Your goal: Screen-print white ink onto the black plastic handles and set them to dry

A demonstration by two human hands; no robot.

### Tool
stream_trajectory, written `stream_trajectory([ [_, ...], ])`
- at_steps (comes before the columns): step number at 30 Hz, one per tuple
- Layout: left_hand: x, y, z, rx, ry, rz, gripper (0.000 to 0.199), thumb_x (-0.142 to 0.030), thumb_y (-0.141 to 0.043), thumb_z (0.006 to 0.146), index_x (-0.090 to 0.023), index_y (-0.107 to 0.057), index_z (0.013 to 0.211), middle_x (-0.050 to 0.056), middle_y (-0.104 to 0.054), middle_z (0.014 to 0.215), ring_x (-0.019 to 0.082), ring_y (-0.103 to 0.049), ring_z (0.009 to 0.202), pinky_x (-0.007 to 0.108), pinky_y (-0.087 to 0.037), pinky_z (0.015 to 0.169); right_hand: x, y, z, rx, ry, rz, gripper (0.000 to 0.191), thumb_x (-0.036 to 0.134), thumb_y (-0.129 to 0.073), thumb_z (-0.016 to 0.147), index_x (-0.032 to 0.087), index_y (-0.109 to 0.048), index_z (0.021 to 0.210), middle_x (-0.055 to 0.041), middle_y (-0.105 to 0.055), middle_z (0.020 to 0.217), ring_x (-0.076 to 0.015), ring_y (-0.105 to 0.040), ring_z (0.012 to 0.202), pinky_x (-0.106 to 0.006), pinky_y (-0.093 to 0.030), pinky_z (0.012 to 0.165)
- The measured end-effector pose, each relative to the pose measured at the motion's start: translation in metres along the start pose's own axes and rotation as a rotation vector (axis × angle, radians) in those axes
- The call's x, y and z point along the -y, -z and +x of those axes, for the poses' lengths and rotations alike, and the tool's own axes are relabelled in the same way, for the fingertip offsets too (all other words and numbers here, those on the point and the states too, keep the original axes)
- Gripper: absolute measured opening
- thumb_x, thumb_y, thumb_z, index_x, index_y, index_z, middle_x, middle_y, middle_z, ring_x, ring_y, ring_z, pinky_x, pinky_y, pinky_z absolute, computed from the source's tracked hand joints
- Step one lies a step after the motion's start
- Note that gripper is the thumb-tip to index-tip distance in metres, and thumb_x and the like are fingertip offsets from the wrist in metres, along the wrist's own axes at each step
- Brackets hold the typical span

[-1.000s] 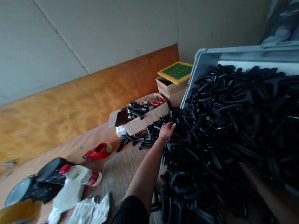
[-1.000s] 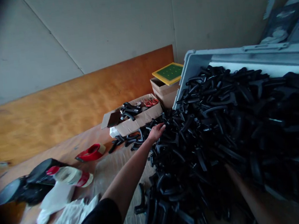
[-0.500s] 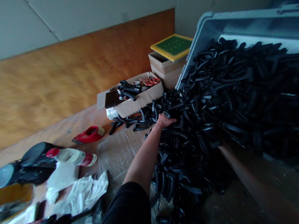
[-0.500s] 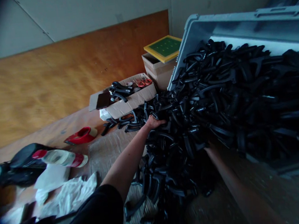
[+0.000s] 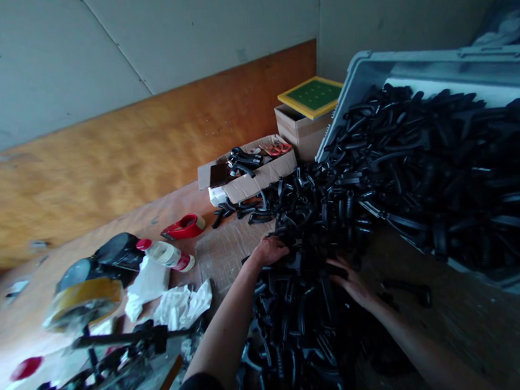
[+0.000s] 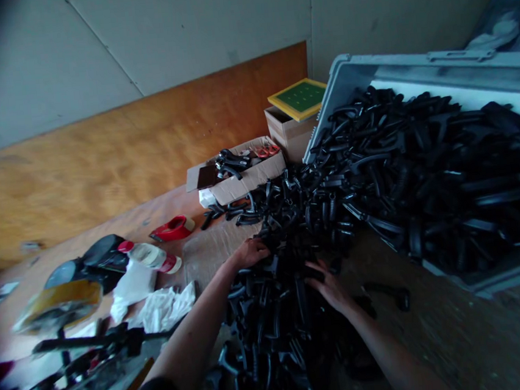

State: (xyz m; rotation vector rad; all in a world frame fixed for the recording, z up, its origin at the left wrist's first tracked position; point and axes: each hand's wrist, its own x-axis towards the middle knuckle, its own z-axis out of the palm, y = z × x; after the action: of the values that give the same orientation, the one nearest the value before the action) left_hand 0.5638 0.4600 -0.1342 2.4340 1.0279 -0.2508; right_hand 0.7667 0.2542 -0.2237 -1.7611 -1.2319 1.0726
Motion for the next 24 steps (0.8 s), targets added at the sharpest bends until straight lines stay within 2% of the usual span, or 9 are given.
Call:
stream_trajectory([
  [3, -0.001, -0.004, -0.030, -0.062, -0.036, -0.008, 0.034, -0.036, -0.045, 0.090, -0.023, -0.076, 0.092, 0.004, -0.072, 0.109, 0.022, -0.053, 0.123, 0.033, -0.030, 0.110, 0.024, -0.010, -0.015, 0.081, 0.071, -0.100, 0.056, 0.043, -0.058, 0.083, 0.035, -0.053, 0.138, -0.0030, -0.035, 0.155, -0.0286, -0.026, 0.145, -0.049, -0.022, 0.118],
  [6, -0.007, -0.005, -0.052, -0.117, -0.062, -0.047, 0.037, -0.039, -0.041, 0.092, -0.023, -0.074, 0.098, 0.003, -0.071, 0.113, 0.020, -0.059, 0.116, 0.033, -0.031, 0.110, 0.047, -0.008, -0.031, 0.130, 0.118, -0.250, 0.059, 0.036, -0.059, 0.083, 0.030, -0.051, 0.141, -0.0065, -0.033, 0.155, -0.0308, -0.018, 0.147, -0.052, -0.019, 0.118],
  [10, -0.016, -0.002, -0.074, -0.141, -0.003, -0.091, 0.049, -0.052, -0.033, 0.095, -0.024, -0.073, 0.100, 0.004, -0.072, 0.111, 0.021, -0.063, 0.108, 0.034, -0.038, 0.104, 0.068, 0.012, -0.053, 0.218, 0.220, -0.308, 0.065, 0.031, -0.061, 0.082, 0.023, -0.046, 0.145, -0.0098, -0.036, 0.154, -0.0281, -0.024, 0.145, -0.046, -0.022, 0.118],
  [12, -0.020, -0.001, -0.081, -0.139, 0.047, -0.114, 0.053, -0.057, -0.031, 0.094, -0.024, -0.071, 0.105, 0.005, -0.073, 0.109, 0.023, -0.065, 0.106, 0.032, -0.044, 0.096, 0.071, 0.025, -0.064, 0.247, 0.195, -0.308, 0.066, 0.029, -0.063, 0.080, 0.026, -0.047, 0.144, -0.0084, -0.034, 0.155, -0.0267, -0.030, 0.143, -0.044, -0.025, 0.117],
  [14, -0.023, 0.001, -0.085, -0.146, 0.076, -0.115, 0.052, -0.057, -0.034, 0.093, -0.025, -0.068, 0.113, 0.006, -0.071, 0.116, 0.023, -0.064, 0.109, 0.030, -0.047, 0.092, 0.067, 0.039, -0.072, 0.234, 0.151, -0.277, 0.061, 0.031, -0.062, 0.080, 0.030, -0.051, 0.140, -0.0064, -0.034, 0.156, -0.0261, -0.034, 0.141, -0.045, -0.027, 0.116],
  [17, -0.027, 0.006, -0.081, -0.198, 0.075, -0.093, 0.049, -0.053, -0.039, 0.092, -0.023, -0.066, 0.118, 0.007, -0.066, 0.126, 0.023, -0.061, 0.117, 0.029, -0.045, 0.098, 0.044, 0.057, -0.074, 0.078, 0.119, -0.110, 0.053, 0.045, -0.057, 0.083, 0.026, -0.058, 0.133, -0.0075, -0.048, 0.147, -0.0253, -0.043, 0.135, -0.045, -0.029, 0.115],
  [20, -0.033, 0.014, -0.064, -0.262, 0.034, -0.120, 0.048, -0.050, -0.039, 0.093, -0.020, -0.065, 0.120, 0.007, -0.064, 0.129, 0.022, -0.059, 0.120, 0.029, -0.042, 0.103, 0.004, 0.072, -0.059, -0.217, -0.040, 0.084, 0.061, 0.055, -0.048, 0.084, 0.020, -0.057, 0.133, -0.0124, -0.055, 0.139, -0.0264, -0.051, 0.129, -0.045, -0.037, 0.110],
  [22, -0.037, 0.021, -0.045, -0.292, -0.006, -0.133, 0.045, -0.048, -0.040, 0.094, -0.021, -0.066, 0.119, 0.006, -0.064, 0.130, 0.021, -0.059, 0.121, 0.029, -0.042, 0.104, -0.026, 0.083, -0.042, -0.427, -0.148, 0.026, 0.066, 0.060, -0.042, 0.084, 0.021, -0.055, 0.135, -0.0126, -0.053, 0.141, -0.0281, -0.050, 0.129, -0.046, -0.040, 0.107],
  [24, -0.041, 0.027, -0.020, -0.318, -0.004, -0.128, 0.041, -0.046, -0.042, 0.093, -0.023, -0.067, 0.118, 0.004, -0.064, 0.130, 0.020, -0.058, 0.122, 0.028, -0.041, 0.105, -0.051, 0.094, -0.018, -0.567, -0.167, -0.128, 0.067, 0.064, -0.040, 0.084, 0.022, -0.056, 0.133, -0.0136, -0.051, 0.142, -0.0312, -0.047, 0.132, -0.049, -0.039, 0.108],
])
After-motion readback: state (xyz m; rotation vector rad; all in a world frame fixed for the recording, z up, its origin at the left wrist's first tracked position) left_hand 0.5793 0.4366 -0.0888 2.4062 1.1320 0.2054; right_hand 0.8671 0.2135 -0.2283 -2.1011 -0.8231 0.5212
